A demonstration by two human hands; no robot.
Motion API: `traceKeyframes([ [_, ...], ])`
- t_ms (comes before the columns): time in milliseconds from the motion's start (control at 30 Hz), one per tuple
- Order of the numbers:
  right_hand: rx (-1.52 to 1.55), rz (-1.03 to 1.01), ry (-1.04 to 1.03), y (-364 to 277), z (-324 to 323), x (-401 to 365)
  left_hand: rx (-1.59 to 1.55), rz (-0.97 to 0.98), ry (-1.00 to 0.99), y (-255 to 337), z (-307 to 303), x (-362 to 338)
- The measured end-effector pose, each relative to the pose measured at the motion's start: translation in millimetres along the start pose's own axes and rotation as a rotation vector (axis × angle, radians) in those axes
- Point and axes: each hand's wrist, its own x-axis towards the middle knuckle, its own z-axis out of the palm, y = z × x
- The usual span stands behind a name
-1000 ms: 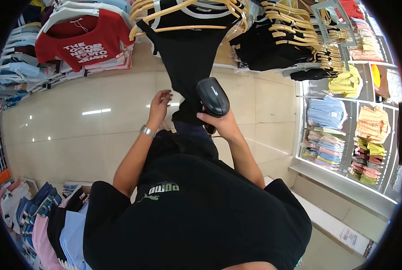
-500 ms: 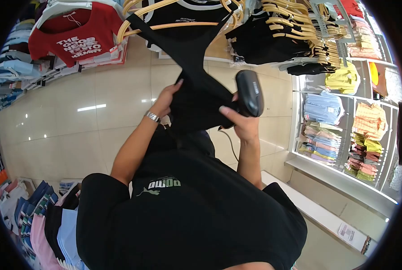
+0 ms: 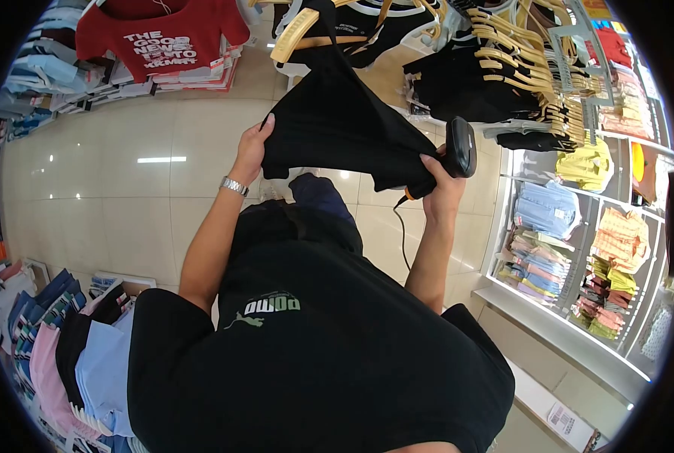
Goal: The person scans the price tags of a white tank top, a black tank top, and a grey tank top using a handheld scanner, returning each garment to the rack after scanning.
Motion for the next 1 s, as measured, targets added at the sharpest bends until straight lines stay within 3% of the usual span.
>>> traceKeyframes([
  [267,-0.177,-0.016,-0.168,8,11,-16,0.2,-0.032,-0.047,-7,2,-2],
  [400,-0.34,0.148,-0.384,9,39,-42,0.787,-0.081,0.032,-29,1,11],
  [467,-0.412,0.209,-0.532,13,54,-47,0.756,0.05,-0.029,-48,-6,11],
  [500,-0.404,0.095,-0.584,13,67,-49,0.738,0.113,-0.061,-50,-9,15],
  [533,-0.396,-0.015,-0.63,13,79,-52,0.783,-0.065,-0.052,-35,-16,25],
  [600,-0.411,-0.003,-0.693,39,86,-46,0.417,0.023,0.071,1,-26,33],
  [667,-0.425,-0.096,-0.743,60,92,-39,0.224,0.188,0.178,57,-49,50],
  [733,-0.473,-0.122,-0.736,65,99,-34,0.282,0.427,0.306,129,-39,54],
  [867,-0.571,-0.108,-0.74,78,106,-22,0.682,0.955,0.229,232,28,48],
  [933,-0.561,-0.07,-0.741,84,108,-17,1.0,1.03,0.237,248,56,52],
  [1000,-0.544,0.0,-0.744,98,108,-11,1.268,0.909,0.178,250,84,55],
])
